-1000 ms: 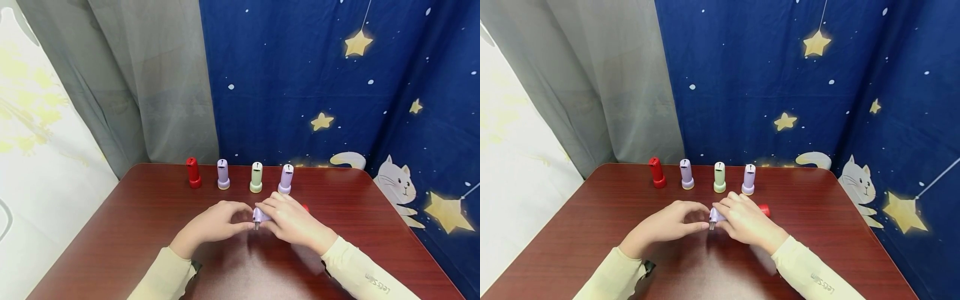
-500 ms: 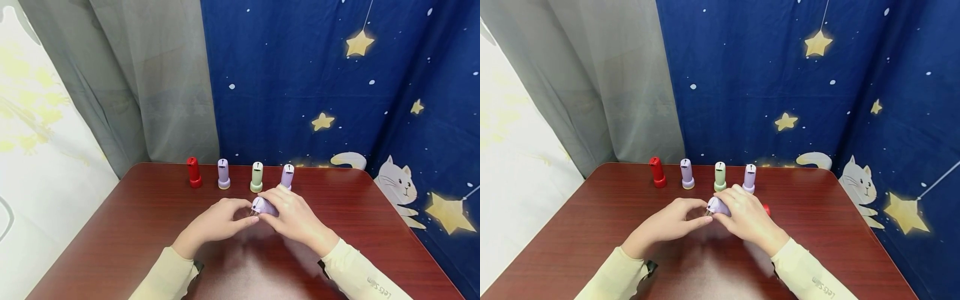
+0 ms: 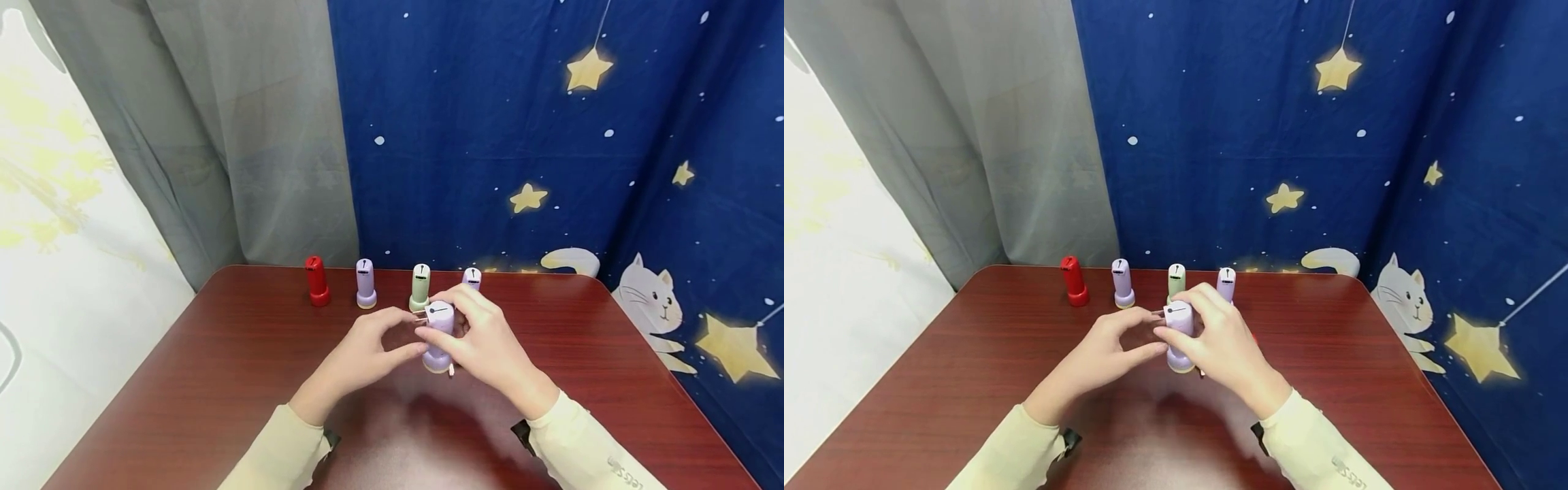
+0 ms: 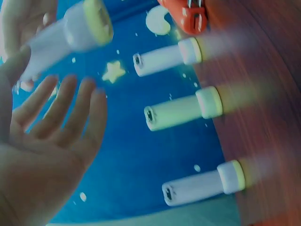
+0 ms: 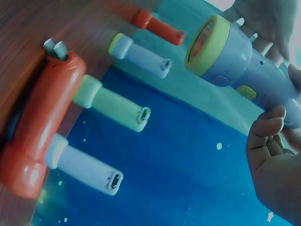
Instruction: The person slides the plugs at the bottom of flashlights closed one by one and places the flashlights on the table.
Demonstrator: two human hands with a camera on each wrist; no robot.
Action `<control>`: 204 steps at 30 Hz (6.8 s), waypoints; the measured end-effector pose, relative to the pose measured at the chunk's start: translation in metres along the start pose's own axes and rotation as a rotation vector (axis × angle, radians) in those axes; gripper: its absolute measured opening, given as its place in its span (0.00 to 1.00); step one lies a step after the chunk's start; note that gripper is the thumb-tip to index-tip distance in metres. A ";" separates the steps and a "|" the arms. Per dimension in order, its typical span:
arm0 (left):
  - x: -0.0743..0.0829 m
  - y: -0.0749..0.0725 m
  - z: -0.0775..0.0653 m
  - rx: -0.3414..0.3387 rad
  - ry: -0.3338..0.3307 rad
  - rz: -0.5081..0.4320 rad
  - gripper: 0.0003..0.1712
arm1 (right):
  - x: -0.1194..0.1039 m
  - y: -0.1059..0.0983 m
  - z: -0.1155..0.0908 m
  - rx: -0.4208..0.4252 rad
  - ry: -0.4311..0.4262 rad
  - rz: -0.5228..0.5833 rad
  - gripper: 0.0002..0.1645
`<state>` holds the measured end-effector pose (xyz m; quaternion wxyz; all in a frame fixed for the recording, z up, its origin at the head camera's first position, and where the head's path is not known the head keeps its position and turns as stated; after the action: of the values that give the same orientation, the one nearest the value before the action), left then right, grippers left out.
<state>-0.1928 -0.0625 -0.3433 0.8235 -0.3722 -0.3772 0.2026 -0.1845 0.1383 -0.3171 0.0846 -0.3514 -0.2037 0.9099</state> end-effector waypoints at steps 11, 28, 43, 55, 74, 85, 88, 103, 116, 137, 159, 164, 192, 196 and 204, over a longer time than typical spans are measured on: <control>0.035 0.005 0.008 0.280 0.135 0.244 0.28 | -0.016 -0.005 0.006 0.193 0.310 0.076 0.31; 0.033 0.003 0.002 0.118 0.163 0.071 0.35 | -0.036 0.001 -0.006 0.115 0.507 0.460 0.26; 0.041 -0.008 -0.013 0.195 0.023 0.131 0.40 | -0.047 0.008 -0.005 0.120 0.662 0.611 0.27; 0.049 -0.003 -0.019 0.240 -0.130 0.016 0.44 | -0.057 0.020 -0.005 0.187 0.662 0.856 0.25; 0.051 0.016 -0.017 0.305 -0.179 -0.133 0.44 | -0.049 0.023 -0.024 0.341 0.566 0.931 0.20; 0.056 0.013 -0.022 0.321 -0.196 -0.190 0.42 | -0.055 0.025 -0.023 0.335 0.547 0.937 0.18; 0.056 0.015 -0.021 0.307 -0.195 -0.192 0.43 | -0.056 0.024 -0.022 0.348 0.556 0.922 0.17; 0.048 0.025 -0.016 0.238 -0.173 -0.158 0.40 | -0.045 0.025 -0.024 0.441 0.612 0.898 0.14; 0.048 0.026 -0.012 0.273 -0.136 -0.116 0.41 | -0.043 0.027 -0.025 0.500 0.543 0.920 0.13; 0.047 0.027 -0.014 0.301 -0.132 -0.109 0.43 | -0.046 0.028 -0.027 0.484 0.551 0.936 0.16; 0.044 0.026 -0.015 0.295 -0.154 -0.123 0.42 | -0.049 0.032 -0.029 0.411 0.469 0.991 0.22; 0.044 0.025 -0.017 0.303 -0.153 -0.118 0.41 | -0.048 0.033 -0.029 0.386 0.472 0.992 0.22; 0.041 0.031 -0.017 0.307 -0.169 -0.096 0.40 | -0.048 0.035 -0.032 0.410 0.549 0.956 0.20; 0.042 0.032 -0.017 0.306 -0.166 -0.096 0.39 | -0.047 0.034 -0.032 0.408 0.550 0.953 0.20; 0.041 0.033 -0.017 0.305 -0.161 -0.090 0.39 | -0.045 0.034 -0.033 0.399 0.575 0.920 0.19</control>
<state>-0.1548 -0.0239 -0.3570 0.8458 -0.2084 -0.4230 0.2493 -0.1292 0.1045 -0.3260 -0.2031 -0.6143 0.1768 0.7417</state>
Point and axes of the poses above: each hand's wrist, its own z-axis towards the middle knuckle, its own y-axis out of the palm, x = y × z, the point moved 3 cm from there along z, towards the middle knuckle, and after that the axes turned 15 degrees about z, right-handed, at the moved point
